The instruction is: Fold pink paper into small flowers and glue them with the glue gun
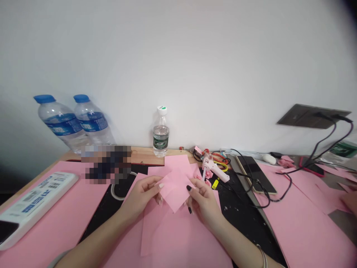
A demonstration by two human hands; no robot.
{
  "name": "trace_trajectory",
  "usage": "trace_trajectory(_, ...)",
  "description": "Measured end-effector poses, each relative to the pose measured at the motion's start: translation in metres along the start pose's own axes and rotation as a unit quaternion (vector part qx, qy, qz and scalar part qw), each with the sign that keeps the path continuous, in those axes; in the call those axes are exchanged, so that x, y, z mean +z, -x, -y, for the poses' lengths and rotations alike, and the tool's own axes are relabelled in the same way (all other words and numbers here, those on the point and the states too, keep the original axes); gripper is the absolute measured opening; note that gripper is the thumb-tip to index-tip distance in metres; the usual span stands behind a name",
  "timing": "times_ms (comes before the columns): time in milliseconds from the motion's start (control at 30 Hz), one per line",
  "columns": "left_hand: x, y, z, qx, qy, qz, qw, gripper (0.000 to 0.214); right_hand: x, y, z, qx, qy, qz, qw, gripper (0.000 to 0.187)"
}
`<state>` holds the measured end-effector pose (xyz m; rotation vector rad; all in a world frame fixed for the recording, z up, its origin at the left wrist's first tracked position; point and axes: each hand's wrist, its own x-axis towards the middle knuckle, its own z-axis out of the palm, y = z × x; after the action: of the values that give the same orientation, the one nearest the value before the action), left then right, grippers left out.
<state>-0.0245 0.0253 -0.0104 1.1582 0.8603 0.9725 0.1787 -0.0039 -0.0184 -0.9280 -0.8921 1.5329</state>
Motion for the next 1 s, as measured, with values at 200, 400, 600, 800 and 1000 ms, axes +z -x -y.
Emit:
trace_trajectory(200,0.001,0.001,0.005,-0.069,0.165,0.015,0.984,0.018,0.003,0.0,0.005,0.031,-0.045,-0.003,0.999,0.023)
trace_trajectory(400,0.005,0.003,0.0,-0.114,0.228,-0.001,0.967,0.015,0.005,0.004,0.011,0.077,-0.087,0.033,0.993,0.018)
trace_trajectory(600,0.005,0.004,-0.008,-0.128,0.297,0.005,0.946,0.022,0.005,0.003,0.014,0.083,-0.134,0.062,0.986,0.027)
trace_trajectory(800,0.006,0.005,-0.008,-0.123,0.261,-0.015,0.957,0.034,0.007,0.002,0.011,0.074,-0.115,0.045,0.99,0.031)
trace_trajectory(1000,0.012,0.004,-0.007,-0.052,0.045,-0.04,0.997,0.021,0.009,0.005,0.007,0.001,-0.006,0.003,1.0,0.031)
